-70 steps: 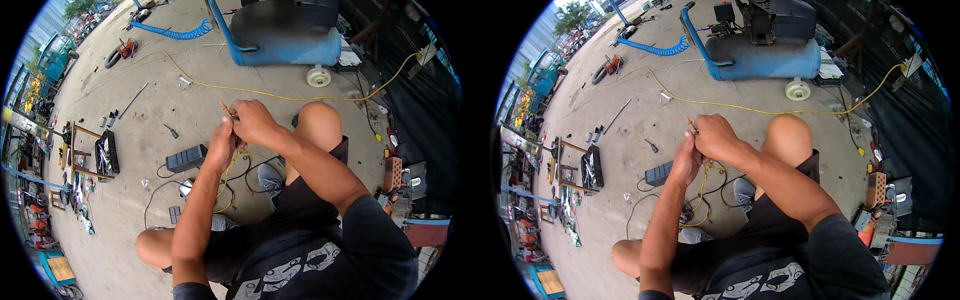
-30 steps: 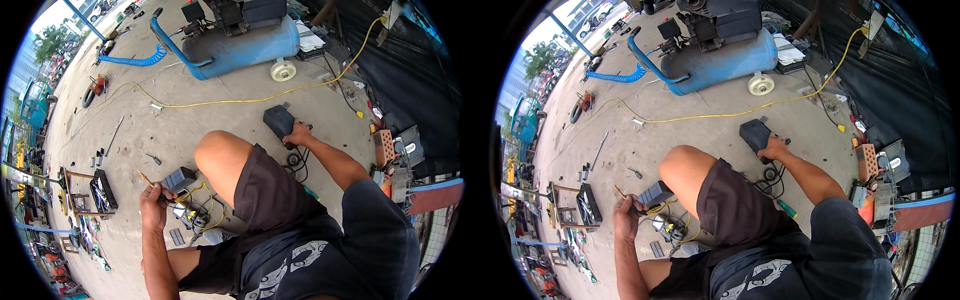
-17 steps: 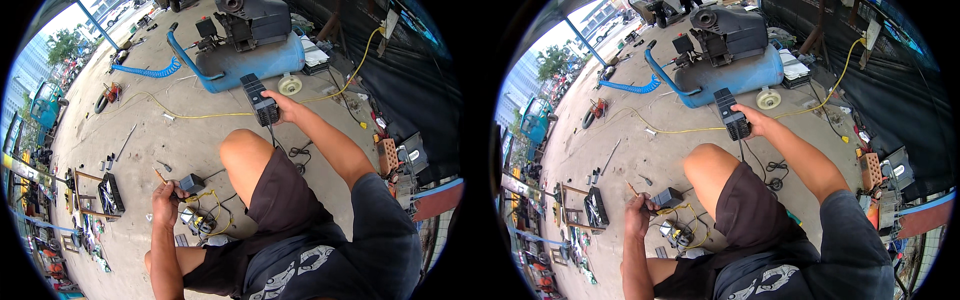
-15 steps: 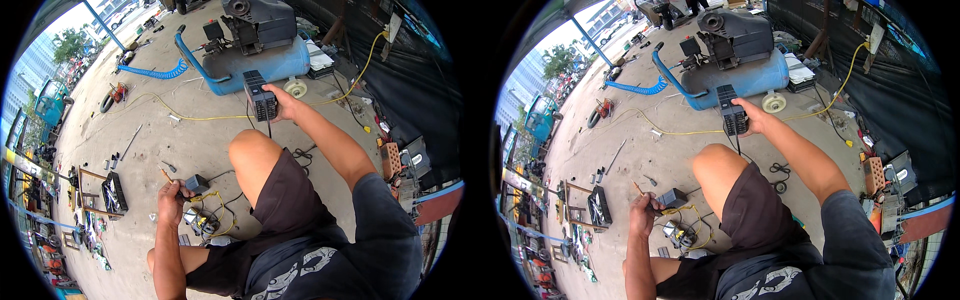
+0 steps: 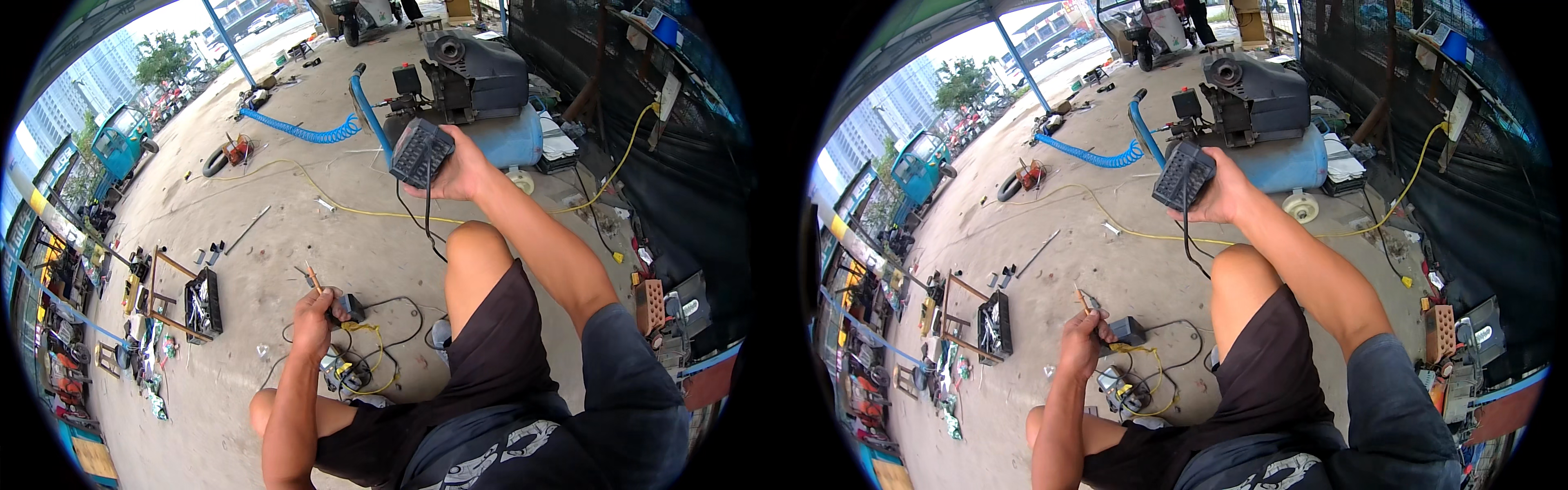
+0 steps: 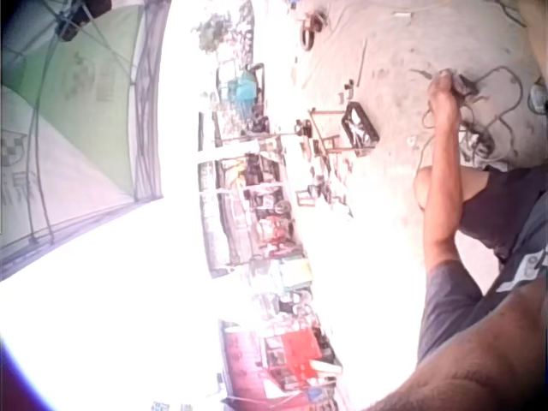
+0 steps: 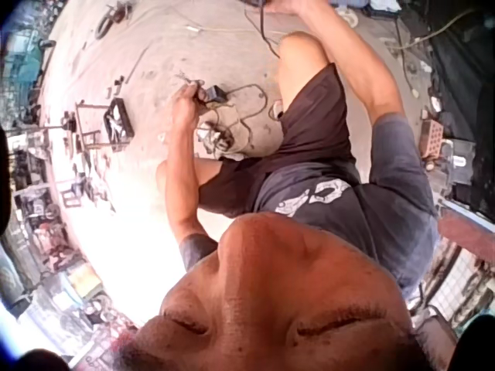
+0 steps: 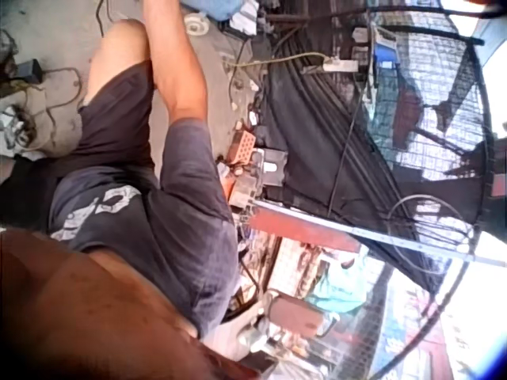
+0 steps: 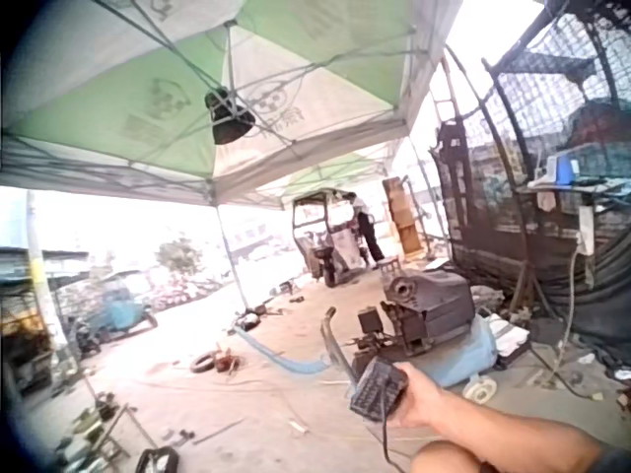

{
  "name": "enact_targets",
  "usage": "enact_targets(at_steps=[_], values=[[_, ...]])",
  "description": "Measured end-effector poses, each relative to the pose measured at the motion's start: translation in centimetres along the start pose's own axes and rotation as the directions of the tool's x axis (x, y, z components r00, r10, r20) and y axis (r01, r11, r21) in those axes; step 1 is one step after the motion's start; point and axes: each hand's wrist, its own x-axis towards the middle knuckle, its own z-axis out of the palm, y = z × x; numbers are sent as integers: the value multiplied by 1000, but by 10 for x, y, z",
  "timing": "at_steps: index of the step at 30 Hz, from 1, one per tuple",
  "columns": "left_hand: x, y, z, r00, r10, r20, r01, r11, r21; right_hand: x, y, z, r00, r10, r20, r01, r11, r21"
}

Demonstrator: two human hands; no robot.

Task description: The person sits on the floor and uses a screwdriver to manipulate the internal components of a small black electronic device. They repeatedly insert and turn the screwdriver in various points on the device's surface.

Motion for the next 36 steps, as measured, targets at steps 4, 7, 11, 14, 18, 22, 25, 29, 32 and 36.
enact_targets(at_steps=[4,7,11,14,18,22,25,29,32,36], values=[[-4,1,-2,1000,21,-2,-21,1000,20,-4,20,15,992,20,128,-27,999,46],[-3,-3,-6,999,35,14,-36,999,29,-10,29,19,966,56,251,-81,993,89],[1,-4,-5,998,55,10,-55,997,57,-10,43,20,948,74,310,-92,995,45],[4,-6,0,997,76,13,-77,994,80,-8,53,20,951,105,291,-130,989,68],[9,-14,-4,998,50,46,-56,991,124,-7,66,30,934,105,341,-164,975,150],[9,-17,-4,999,34,41,-40,990,137,-4,80,32,952,60,299,-115,979,170],[9,-15,-1,1000,4,21,-7,988,153,-3,88,28,969,52,240,-93,982,162],[1,-7,16,993,36,-115,5,941,337,-8,102,25,953,29,303,-103,967,233],[10,-14,11,976,218,8,-194,851,488,-10,111,25,949,71,309,-145,964,224],[20,-18,14,918,382,105,-369,727,578,-19,126,32,968,173,183,-208,958,195]])
